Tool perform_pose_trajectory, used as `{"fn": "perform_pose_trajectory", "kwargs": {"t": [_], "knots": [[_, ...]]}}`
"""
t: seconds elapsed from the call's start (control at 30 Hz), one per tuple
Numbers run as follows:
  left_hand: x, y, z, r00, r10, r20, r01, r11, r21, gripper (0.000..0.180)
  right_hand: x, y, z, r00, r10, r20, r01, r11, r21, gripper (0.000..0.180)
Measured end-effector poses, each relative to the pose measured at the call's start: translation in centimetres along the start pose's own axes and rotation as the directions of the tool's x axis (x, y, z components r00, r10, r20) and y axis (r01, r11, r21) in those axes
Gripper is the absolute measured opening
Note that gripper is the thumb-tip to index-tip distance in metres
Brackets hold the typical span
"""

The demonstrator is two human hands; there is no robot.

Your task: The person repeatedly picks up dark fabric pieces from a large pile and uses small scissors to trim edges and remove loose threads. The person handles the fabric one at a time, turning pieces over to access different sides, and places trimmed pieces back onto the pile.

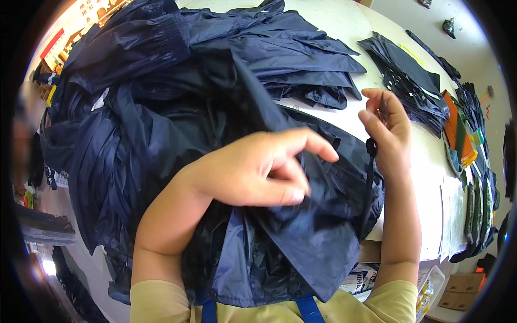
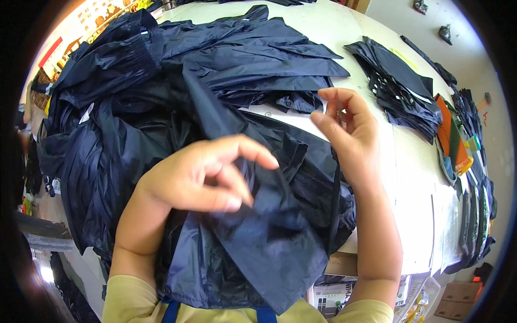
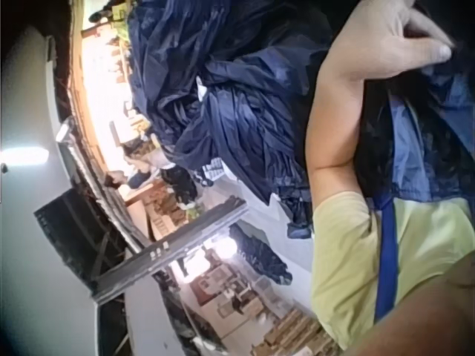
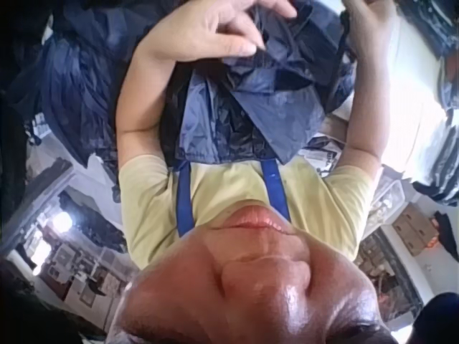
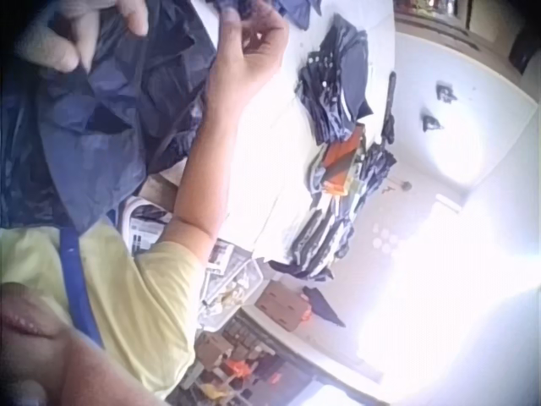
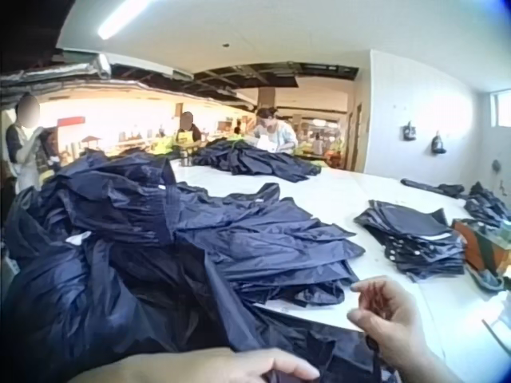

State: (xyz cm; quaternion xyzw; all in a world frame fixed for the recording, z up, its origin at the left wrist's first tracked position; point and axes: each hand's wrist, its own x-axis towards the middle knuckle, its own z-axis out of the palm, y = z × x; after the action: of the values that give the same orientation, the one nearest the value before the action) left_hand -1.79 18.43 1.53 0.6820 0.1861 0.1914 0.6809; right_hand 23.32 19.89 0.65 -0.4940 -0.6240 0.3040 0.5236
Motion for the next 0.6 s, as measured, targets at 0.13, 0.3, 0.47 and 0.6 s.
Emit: {"fn": "perform_pose_trajectory", "kwargs": {"t": [0.13,0.3,0.47,0.6], "knots": [[-0.8,-0.3,-0.5,0.952,0.021,0.306,0.043,0.979,-0.2,0.086,1.2,2.8,0.5,0.959,0.228,0.168,-0.25,0.961,0.122,0.023],[0.7,-1.1,0.3,0.959,-0.118,0.259,0.008,0.921,0.388,0.082,2.8,4.9,1.5,0.935,0.278,0.219,-0.281,0.96,-0.021,0.029],[0.1,-1.3,-0.5,0.733,-0.107,0.672,-0.015,0.985,0.173,0.098,9.6,9.1,1.1,0.889,0.443,0.119,-0.458,0.869,0.189,0.035],[0.0,-1.6,-0.1,0.686,-0.074,0.724,0.091,0.996,0.015,0.098,13.8,9.9,2.2,0.921,0.389,0.011,-0.389,0.919,0.062,0.037]]}}
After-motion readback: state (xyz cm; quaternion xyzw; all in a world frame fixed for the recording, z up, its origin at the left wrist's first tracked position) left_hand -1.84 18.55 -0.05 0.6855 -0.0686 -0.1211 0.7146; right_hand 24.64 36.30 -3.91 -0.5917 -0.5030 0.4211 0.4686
